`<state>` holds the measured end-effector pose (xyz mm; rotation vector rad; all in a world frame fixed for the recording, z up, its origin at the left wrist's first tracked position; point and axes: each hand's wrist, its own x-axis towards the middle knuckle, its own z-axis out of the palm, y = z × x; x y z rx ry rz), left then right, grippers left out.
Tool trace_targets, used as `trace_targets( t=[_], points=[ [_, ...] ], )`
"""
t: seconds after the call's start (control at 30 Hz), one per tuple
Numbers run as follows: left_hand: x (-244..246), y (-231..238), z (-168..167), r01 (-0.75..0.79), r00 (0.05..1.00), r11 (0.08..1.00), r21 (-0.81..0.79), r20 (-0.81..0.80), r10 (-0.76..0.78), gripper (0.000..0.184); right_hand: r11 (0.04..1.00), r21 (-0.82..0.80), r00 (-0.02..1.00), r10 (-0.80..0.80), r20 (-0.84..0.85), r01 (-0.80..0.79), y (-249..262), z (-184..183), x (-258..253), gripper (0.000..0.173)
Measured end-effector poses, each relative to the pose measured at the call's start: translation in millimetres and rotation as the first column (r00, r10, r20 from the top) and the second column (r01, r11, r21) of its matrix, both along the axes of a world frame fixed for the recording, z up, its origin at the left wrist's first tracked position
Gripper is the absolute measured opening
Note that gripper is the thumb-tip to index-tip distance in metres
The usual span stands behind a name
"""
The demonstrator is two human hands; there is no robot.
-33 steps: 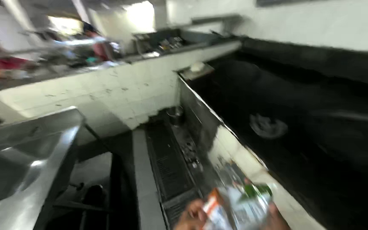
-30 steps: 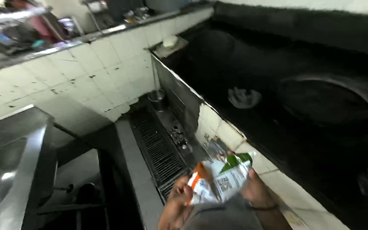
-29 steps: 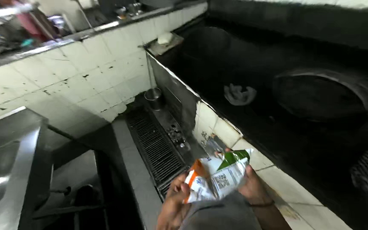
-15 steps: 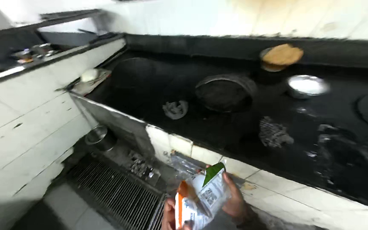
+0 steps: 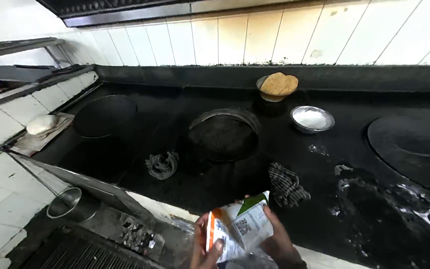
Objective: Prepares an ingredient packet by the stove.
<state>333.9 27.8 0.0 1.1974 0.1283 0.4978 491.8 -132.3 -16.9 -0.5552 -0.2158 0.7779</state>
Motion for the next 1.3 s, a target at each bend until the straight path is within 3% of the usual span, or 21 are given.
trace_targets(
  t=[0.1, 0.3, 0.5, 0.6, 0.9, 1.17, 1.3],
  points=[
    [58.0, 2.8, 1.0, 0.049, 0.995, 0.999, -0.013, -0.089, -0.050, 0.081, 0.994, -0.102, 1.000, -0.021, 0.019, 0.023, -9.8, 1.9, 57.6, 0.070],
    [166.4, 15.2, -1.3, 0.129, 0.987, 0.990, -0.058, -0.088, -0.134, 0.078, 0.981, -0.179, 0.997, -0.074, 0.020, 0.077, -9.1, 22.4, 150.0, 0.062],
    [235.5, 13.8, -4.4, 0.140, 0.987, 0.988, -0.070, -0.065, -0.145, 0.074, 0.961, -0.274, 0.999, -0.037, 0.026, 0.042, -8.3, 31.3, 225.7, 0.056],
    [264.6, 8.1, 2.4, 0.126, 0.984, 0.978, -0.168, -0.107, -0.145, 0.073, 0.945, -0.327, 1.000, 0.017, 0.010, -0.013, -10.5, 44.7, 262.4, 0.055],
    [334.6, -9.3, 8.8, 0.015, 0.988, 0.875, -0.484, -0.130, -0.089, 0.059, 0.894, -0.417, 0.986, 0.165, -0.034, -0.164, -3.4, 58.9, 349.5, 0.041],
    [366.0, -3.2, 15.5, 0.000, 0.984, 0.795, -0.607, -0.141, -0.107, 0.051, 0.740, -0.655, 0.986, 0.161, -0.044, -0.150, 9.7, 73.4, 386.5, 0.037],
    [377.9, -1.3, 16.9, 0.003, 0.986, 0.764, -0.645, -0.124, -0.108, 0.048, 0.754, -0.629, 0.974, 0.225, -0.022, -0.188, 11.3, 75.1, 399.1, 0.038]
  ],
)
